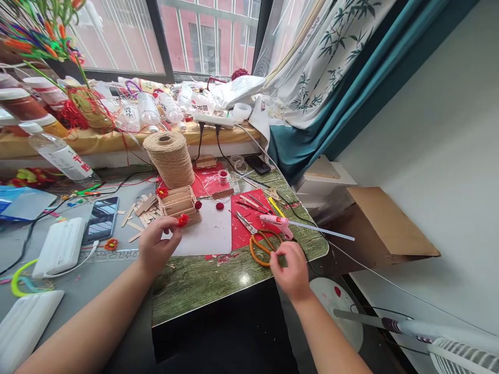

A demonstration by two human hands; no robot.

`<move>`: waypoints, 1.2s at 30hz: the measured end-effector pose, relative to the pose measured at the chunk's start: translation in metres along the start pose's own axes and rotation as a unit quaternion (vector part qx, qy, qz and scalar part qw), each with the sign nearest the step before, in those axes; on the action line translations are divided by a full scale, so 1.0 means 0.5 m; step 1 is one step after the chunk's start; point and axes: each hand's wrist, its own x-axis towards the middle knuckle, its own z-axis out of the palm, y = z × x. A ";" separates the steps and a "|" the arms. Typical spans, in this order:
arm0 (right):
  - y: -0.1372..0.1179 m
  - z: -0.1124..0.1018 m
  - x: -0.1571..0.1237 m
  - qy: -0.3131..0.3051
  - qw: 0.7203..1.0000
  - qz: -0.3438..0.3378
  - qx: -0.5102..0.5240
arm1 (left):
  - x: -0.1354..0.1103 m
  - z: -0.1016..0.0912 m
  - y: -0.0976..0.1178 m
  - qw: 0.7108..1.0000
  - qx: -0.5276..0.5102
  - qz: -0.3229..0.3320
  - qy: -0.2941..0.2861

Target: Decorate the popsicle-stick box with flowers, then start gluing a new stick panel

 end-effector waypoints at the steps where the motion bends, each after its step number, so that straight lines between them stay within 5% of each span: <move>1: -0.027 0.011 0.000 -0.023 0.999 -0.030 0.018 | 0.007 -0.006 0.002 1.000 0.012 0.020 -0.005; 5: -0.120 0.052 0.053 -0.099 0.987 -0.081 0.100 | 0.048 -0.044 0.023 0.992 0.093 0.085 -0.020; 9: -0.188 0.091 0.150 -0.033 0.976 0.028 0.213 | 0.078 -0.080 0.062 0.984 0.134 0.115 -0.015; 11: -0.224 0.107 0.168 -0.113 0.976 0.059 0.178 | 0.086 -0.095 0.081 0.984 0.138 0.113 -0.004; 12: -0.244 0.111 0.162 -0.215 0.965 0.044 0.143 | 0.089 -0.104 0.087 0.984 0.145 0.106 0.007; 14: -0.281 0.104 0.123 -0.391 0.914 -0.047 0.096 | 0.095 -0.132 0.093 0.980 0.177 0.084 0.044; 16: -0.304 0.077 0.071 -0.492 0.851 -0.124 0.131 | 0.102 -0.175 0.089 0.967 0.229 0.064 0.096; 18: -0.303 0.040 0.032 -0.574 0.748 -0.199 0.268 | 0.107 -0.225 0.081 0.944 0.290 0.042 0.154; 20: -0.278 0.007 0.020 -0.552 0.739 -0.161 0.351 | 0.105 -0.269 0.078 0.921 0.334 0.020 0.200; 23: -0.224 -0.012 0.024 -0.409 0.850 0.008 0.331 | 0.080 -0.294 0.094 0.918 0.358 0.021 0.170; 25: -0.199 -0.006 0.019 -0.338 0.885 0.119 0.299 | 0.046 -0.275 0.111 0.935 0.338 0.044 0.103; 31: -0.225 0.062 -0.040 -0.363 0.825 0.227 0.368 | -0.076 -0.137 0.136 0.961 0.245 0.098 -0.088; 36: -0.261 0.125 -0.010 -0.250 0.837 0.272 0.404 | -0.108 -0.079 0.128 0.947 0.230 0.151 -0.164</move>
